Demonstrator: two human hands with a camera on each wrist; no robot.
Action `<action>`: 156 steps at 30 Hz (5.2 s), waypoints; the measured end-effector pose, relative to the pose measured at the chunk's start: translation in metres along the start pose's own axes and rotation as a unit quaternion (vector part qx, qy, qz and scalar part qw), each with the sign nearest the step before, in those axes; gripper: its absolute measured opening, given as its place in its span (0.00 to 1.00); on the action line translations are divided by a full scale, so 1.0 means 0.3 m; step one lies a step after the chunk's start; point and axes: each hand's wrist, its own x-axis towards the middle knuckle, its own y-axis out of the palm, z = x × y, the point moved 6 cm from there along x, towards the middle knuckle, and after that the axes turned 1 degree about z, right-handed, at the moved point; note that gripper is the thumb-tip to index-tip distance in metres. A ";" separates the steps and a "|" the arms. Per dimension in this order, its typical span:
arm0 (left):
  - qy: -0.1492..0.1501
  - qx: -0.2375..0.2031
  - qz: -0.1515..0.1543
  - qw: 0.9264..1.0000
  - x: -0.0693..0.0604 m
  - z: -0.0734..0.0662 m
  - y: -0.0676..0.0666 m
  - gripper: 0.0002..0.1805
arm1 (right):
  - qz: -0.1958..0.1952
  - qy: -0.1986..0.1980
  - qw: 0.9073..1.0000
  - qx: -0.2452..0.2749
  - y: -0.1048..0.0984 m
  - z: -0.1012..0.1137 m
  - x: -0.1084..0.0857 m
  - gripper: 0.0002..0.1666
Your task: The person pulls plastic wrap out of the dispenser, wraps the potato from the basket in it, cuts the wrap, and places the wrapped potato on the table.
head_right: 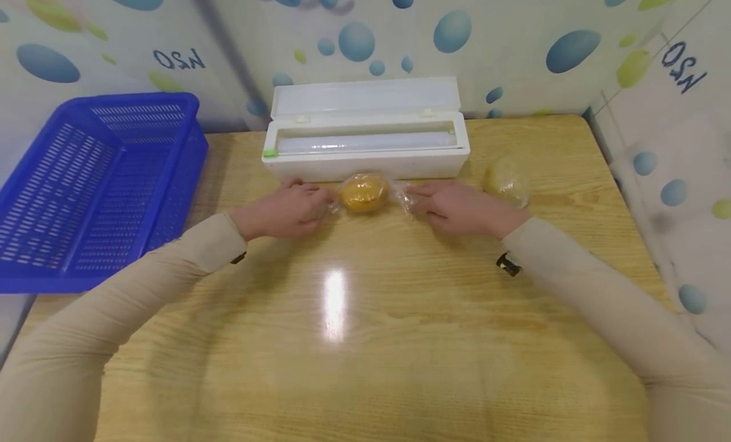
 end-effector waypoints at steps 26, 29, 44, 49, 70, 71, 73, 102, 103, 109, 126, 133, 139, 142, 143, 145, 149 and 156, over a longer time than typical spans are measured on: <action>0.025 0.091 -0.074 0.993 0.034 -0.035 -0.038 0.13 | -0.094 0.023 0.975 -0.199 -0.046 0.124 0.191 0.35; 0.025 0.090 -0.065 0.994 0.042 -0.035 -0.039 0.14 | -0.094 0.014 0.963 -0.253 -0.016 0.125 0.187 0.33; -0.042 0.044 -0.049 0.997 0.109 -0.065 -0.112 0.28 | -0.118 0.050 0.985 -0.118 0.015 0.080 0.134 0.28; -0.037 0.013 -0.064 0.997 0.127 -0.058 -0.101 0.25 | -0.149 0.072 0.986 -0.004 -0.005 0.068 0.127 0.20; 0.030 -0.004 -0.065 0.997 0.143 -0.050 -0.119 0.33 | -0.135 0.026 0.990 0.032 0.006 0.055 0.151 0.13; 0.027 -0.014 -0.060 0.998 0.146 -0.050 -0.120 0.32 | -0.128 0.037 0.990 0.052 0.008 0.050 0.155 0.17; 0.019 -0.030 -0.048 0.998 0.152 -0.051 -0.120 0.30 | -0.114 0.062 0.988 0.085 0.013 0.045 0.163 0.28; -0.015 -0.058 0.063 0.996 0.172 -0.090 -0.062 0.44 | -0.029 0.150 0.981 -0.119 0.055 0.095 0.171 0.27; -0.010 -0.070 0.060 0.996 0.171 -0.094 -0.062 0.45 | -0.036 0.147 0.980 -0.128 0.055 0.102 0.170 0.27; 0.012 -0.092 0.038 0.995 0.167 -0.104 -0.075 0.36 | -0.080 0.148 0.978 -0.121 0.053 0.119 0.159 0.27; 0.042 -0.125 -0.018 0.991 0.167 -0.094 -0.122 0.26 | -0.111 0.165 0.973 -0.122 0.069 0.167 0.150 0.29; 0.027 -0.153 -0.037 0.987 0.169 -0.078 -0.145 0.12 | -0.075 0.222 0.972 -0.031 0.070 0.130 0.131 0.29; 0.023 -0.178 -0.026 0.983 0.172 -0.068 -0.143 0.13 | -0.053 0.247 0.967 -0.019 0.078 0.128 0.135 0.32; 0.023 -0.201 -0.018 0.979 0.175 -0.062 -0.140 0.13 | -0.056 0.237 0.970 0.020 0.088 0.138 0.146 0.29; 0.022 -0.207 -0.017 0.978 0.176 -0.060 -0.139 0.13 | -0.059 0.231 0.970 0.043 0.091 0.142 0.150 0.27; 0.017 -0.218 -0.017 0.976 0.180 -0.057 -0.136 0.13 | -0.065 0.217 0.969 0.096 0.099 0.148 0.157 0.23; 0.011 -0.214 -0.011 0.977 0.186 -0.066 -0.132 0.13 | -0.060 0.223 0.948 0.220 0.125 0.141 0.162 0.18; 0.005 -0.216 0.002 0.976 0.192 -0.079 -0.135 0.12 | -0.043 0.310 0.811 0.494 0.204 0.091 0.139 0.11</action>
